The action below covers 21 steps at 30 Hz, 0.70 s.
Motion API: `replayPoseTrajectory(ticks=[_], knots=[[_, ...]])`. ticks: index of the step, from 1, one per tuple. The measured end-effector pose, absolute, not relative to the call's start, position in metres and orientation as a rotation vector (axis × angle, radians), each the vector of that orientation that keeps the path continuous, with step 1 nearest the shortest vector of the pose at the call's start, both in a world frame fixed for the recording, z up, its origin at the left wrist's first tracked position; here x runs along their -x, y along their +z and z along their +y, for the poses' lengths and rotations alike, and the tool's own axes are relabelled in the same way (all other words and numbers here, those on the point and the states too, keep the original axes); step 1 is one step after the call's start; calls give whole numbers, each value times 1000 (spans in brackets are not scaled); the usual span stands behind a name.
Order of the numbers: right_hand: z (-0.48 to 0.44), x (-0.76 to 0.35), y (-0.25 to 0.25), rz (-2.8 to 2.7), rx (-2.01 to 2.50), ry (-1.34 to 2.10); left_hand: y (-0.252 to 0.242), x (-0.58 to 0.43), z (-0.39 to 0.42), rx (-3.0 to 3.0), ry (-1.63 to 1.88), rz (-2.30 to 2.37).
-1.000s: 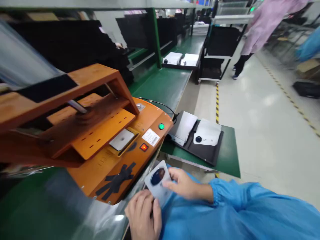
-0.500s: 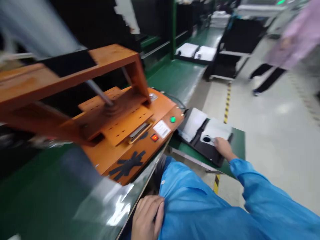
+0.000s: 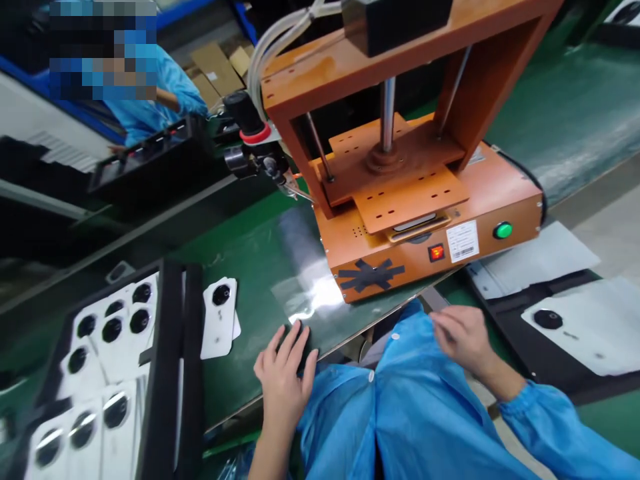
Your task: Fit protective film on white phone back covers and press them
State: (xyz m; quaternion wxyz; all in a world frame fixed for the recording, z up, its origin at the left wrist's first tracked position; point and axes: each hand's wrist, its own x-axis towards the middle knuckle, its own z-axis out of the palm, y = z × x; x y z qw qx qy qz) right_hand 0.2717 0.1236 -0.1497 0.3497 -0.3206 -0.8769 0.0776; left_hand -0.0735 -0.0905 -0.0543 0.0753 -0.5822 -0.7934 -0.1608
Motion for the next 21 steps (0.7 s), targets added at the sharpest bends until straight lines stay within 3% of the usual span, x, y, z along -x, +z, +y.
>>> replayPoseTrajectory(ticks=[4, 7, 13, 21], knots=[[91, -181, -111, -2428, 307, 409, -50, 67, -115, 1854, -509, -2398], [77, -116, -61, -2484, 83, 459, -43, 86, -105, 1764, -724, -2422], [83, -15, 1, -2855, 145, 241, -45, 157, -28, 1395, -919, -2623], [112, 51, 11, -2953, 401, 180, -52, 169, -16, 1330, -1014, -2685]])
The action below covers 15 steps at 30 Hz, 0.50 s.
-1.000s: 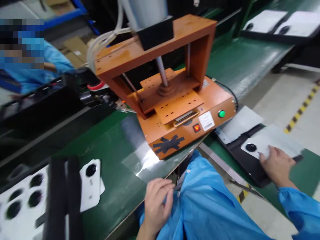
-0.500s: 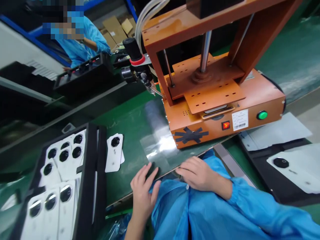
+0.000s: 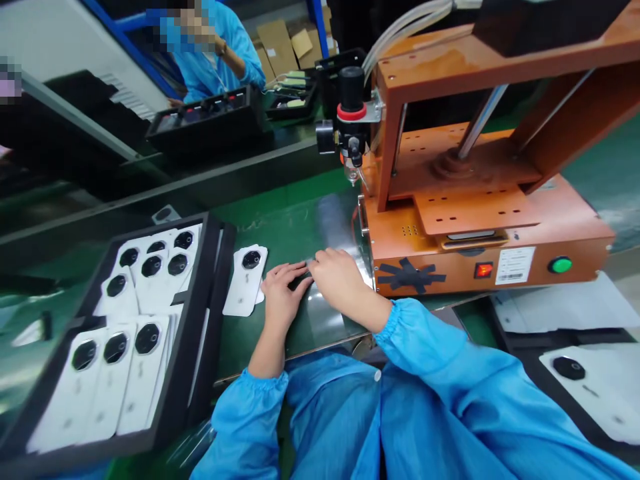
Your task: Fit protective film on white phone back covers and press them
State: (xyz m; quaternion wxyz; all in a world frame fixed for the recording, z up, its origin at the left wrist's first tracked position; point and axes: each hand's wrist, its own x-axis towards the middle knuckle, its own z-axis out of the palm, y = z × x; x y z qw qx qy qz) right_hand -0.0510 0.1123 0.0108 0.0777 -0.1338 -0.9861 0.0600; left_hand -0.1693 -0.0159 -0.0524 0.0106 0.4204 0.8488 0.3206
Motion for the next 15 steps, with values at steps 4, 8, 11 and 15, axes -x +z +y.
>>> replayPoseTrajectory(ticks=[4, 8, 11, 15], knots=[[115, 62, 1, -2946, 250, 161, -51, 169, -18, -1295, 1026, 2644], [113, 60, -7, -2909, 113, 56, -55, 172, -17, -1295, 1024, 2656], [110, 60, -9, -2891, 59, -16, -58, 173, -16, -1311, 989, 2670], [108, 58, -8, -2848, 51, -72, -54, 168, -20, -1385, 897, 2661]])
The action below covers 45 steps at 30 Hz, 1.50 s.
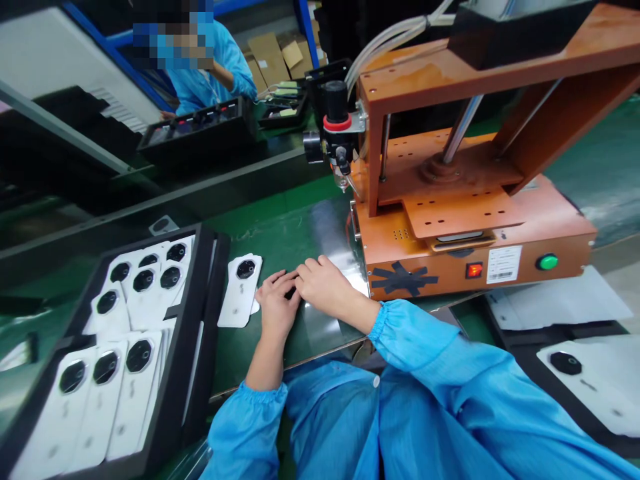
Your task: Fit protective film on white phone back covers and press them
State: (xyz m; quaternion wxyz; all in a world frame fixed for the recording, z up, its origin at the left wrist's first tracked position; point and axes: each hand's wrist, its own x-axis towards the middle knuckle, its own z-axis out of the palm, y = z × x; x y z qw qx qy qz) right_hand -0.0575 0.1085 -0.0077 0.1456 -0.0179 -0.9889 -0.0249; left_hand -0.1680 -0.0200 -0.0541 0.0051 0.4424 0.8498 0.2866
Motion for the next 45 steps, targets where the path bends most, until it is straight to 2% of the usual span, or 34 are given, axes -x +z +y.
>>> replayPoseTrajectory(ticks=[6, 12, 18, 21, 27, 35, 43, 45], knots=[[94, 19, -3, -2720, 184, -104, -38, 172, -15, -1688, 391, 2545], [76, -26, -10, -2490, 285, 187, -23, 198, 21, -1676, 277, 2605], [75, -57, -11, -2317, 246, 601, -3, 219, -15, -1038, 101, 3055], [72, -64, -9, -2278, 262, 769, -3, 234, -35, -728, -58, 3103], [66, -63, -16, -2280, 306, 982, -2, 241, -35, -662, -141, 3172], [66, -60, -16, -2214, 408, 1117, 6, 244, -40, -751, 54, 3241], [71, -55, -5, -2180, 407, 1189, 29, 231, -51, -749, 550, 3284], [73, -54, 0, -2154, 441, 1245, 31, 213, -59, -787, 756, 3175]])
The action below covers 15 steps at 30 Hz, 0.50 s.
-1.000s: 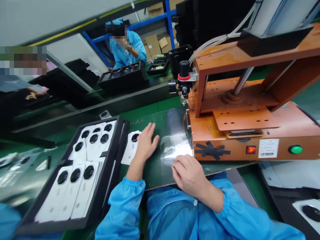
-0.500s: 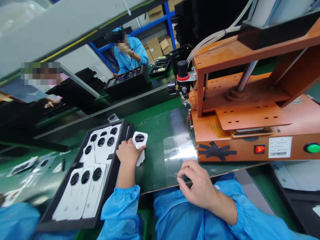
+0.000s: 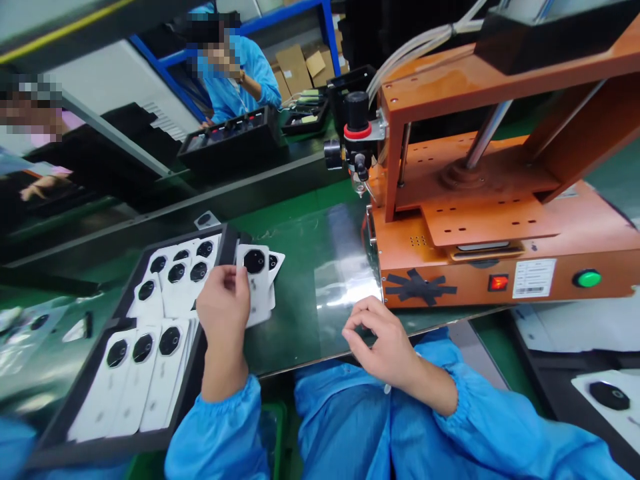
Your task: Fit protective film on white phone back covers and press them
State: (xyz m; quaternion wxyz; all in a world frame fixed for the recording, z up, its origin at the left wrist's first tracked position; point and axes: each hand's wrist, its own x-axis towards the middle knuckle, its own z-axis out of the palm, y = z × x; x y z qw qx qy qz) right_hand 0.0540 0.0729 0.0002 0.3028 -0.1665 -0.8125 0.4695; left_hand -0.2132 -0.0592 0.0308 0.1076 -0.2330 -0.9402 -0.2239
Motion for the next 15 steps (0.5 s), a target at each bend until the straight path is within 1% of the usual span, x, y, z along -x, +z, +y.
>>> replayPoseTrajectory(ticks=[3, 4, 5, 9, 11, 15], knots=[[74, -43, 7, -2064, 531, 1412, 15, 174, -66, 861, -1254, -2842], [74, -37, 8, -2026, 567, 1472, 5, 160, -66, 887, -1400, -2866], [74, -29, 8, -1994, 600, 1524, -6, 147, -65, 881, -1441, -2897], [76, 5, -3, -1954, 678, 1607, -43, 114, -70, 755, -1055, -2942], [79, 17, -9, -1987, 713, 1601, -50, 108, -80, 780, -963, -2864], [88, 34, -15, -2132, 744, 1486, -53, 96, -109, 1308, -845, -2539]])
